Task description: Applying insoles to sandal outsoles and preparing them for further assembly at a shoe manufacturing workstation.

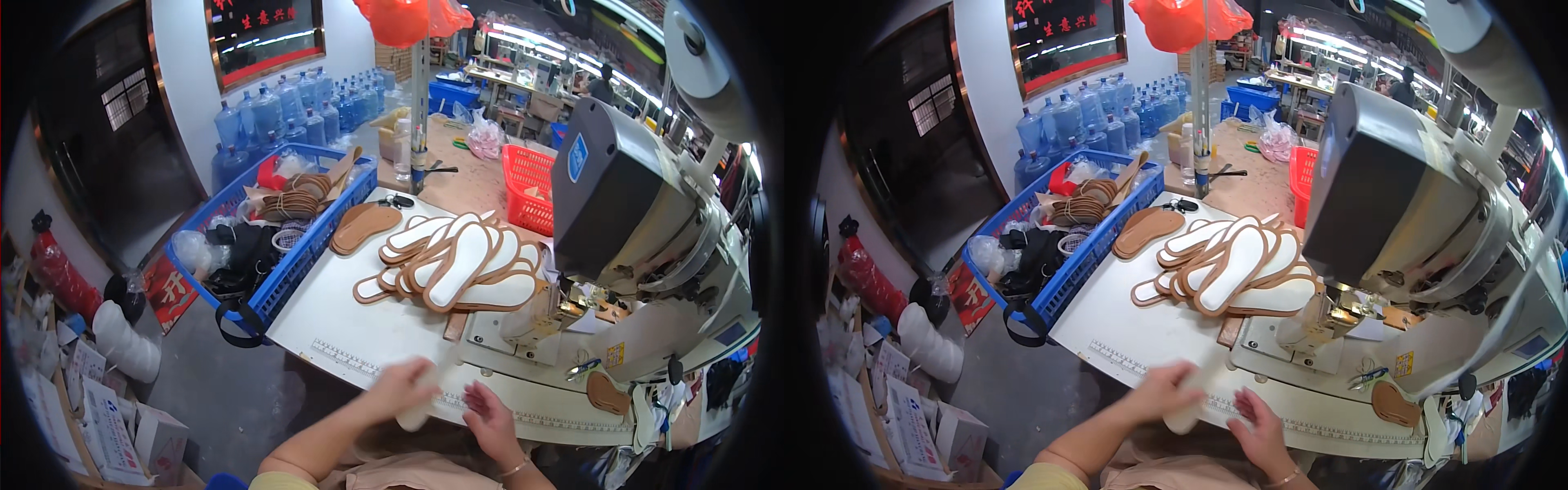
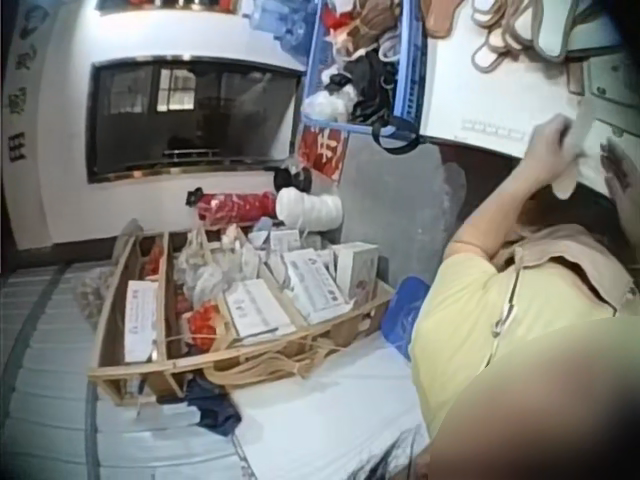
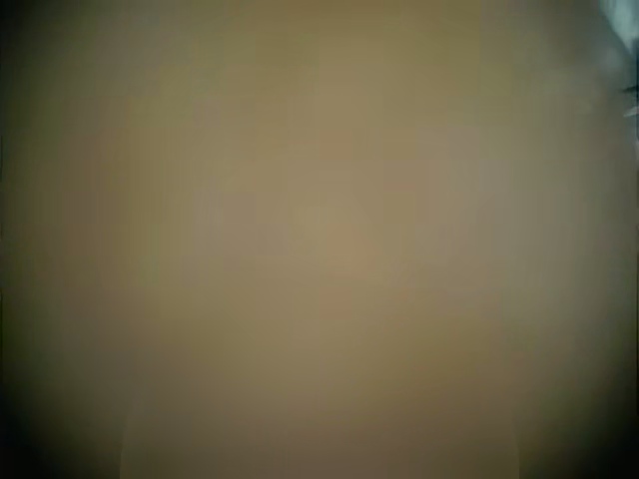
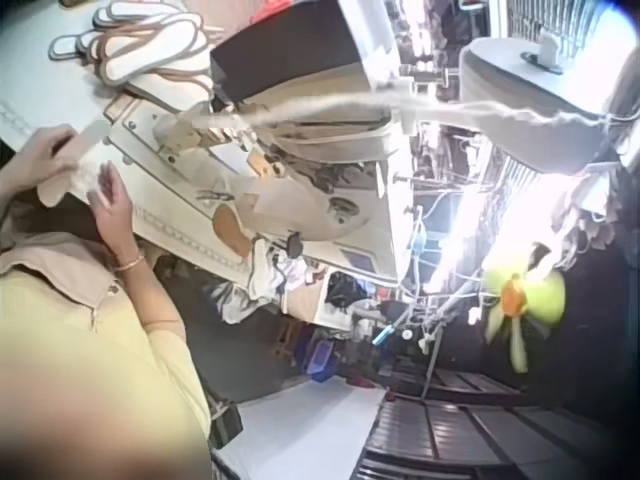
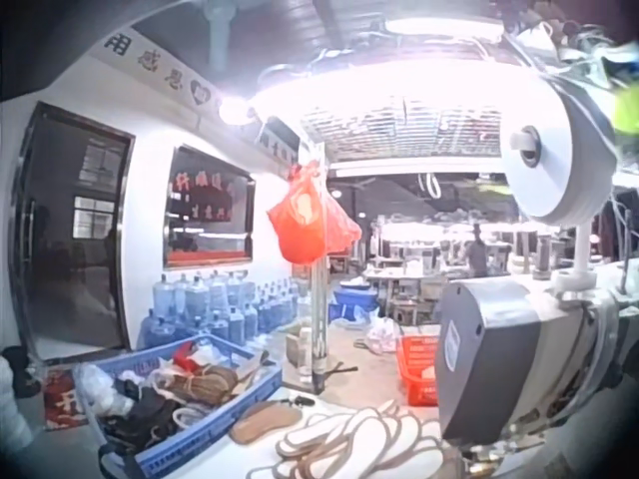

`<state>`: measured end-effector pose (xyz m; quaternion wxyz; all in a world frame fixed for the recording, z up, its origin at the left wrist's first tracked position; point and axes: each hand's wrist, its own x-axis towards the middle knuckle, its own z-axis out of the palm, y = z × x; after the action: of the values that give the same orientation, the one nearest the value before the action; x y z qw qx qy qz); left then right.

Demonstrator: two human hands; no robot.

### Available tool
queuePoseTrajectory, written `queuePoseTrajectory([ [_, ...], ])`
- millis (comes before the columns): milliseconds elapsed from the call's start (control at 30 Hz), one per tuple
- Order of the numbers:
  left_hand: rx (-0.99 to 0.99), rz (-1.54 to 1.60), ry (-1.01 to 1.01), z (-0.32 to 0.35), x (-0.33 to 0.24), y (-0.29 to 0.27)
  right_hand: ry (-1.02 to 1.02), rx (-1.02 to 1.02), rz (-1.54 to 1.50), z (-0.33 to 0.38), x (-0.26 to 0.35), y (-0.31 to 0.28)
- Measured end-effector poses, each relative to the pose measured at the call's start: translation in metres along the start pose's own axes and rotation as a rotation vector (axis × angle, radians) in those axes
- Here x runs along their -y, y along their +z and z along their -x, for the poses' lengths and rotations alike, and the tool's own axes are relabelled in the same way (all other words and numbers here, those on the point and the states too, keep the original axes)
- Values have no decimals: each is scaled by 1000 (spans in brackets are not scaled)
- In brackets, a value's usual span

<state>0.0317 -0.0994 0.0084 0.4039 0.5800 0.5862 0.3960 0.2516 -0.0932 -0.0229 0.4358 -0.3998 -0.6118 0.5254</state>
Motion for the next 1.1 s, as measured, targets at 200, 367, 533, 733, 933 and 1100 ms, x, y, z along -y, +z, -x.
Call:
queuePoseTrajectory([
  [200, -100, -107, 151, -75, 21, -54, 236, -106, -499, -37, 0, -1],
  [367, -634, -855, 85, -191, 81, -167, 281, -257, -602, -7, -15, -51],
  [533, -522, -987, -300, -233, 118, -175, 232, -295, -802, 12, -36, -75],
  [733, -439, -801, -77, -194, 111, -194, 303, -280, -750, -1, -21, -67],
  [933, -392, 164, -157, -87, 85, -182, 364, -228, -728, -5, -18, -66],
  [1100, -149, 89, 19, -15, 98, -136, 412, -180, -716, -2, -10, -68],
])
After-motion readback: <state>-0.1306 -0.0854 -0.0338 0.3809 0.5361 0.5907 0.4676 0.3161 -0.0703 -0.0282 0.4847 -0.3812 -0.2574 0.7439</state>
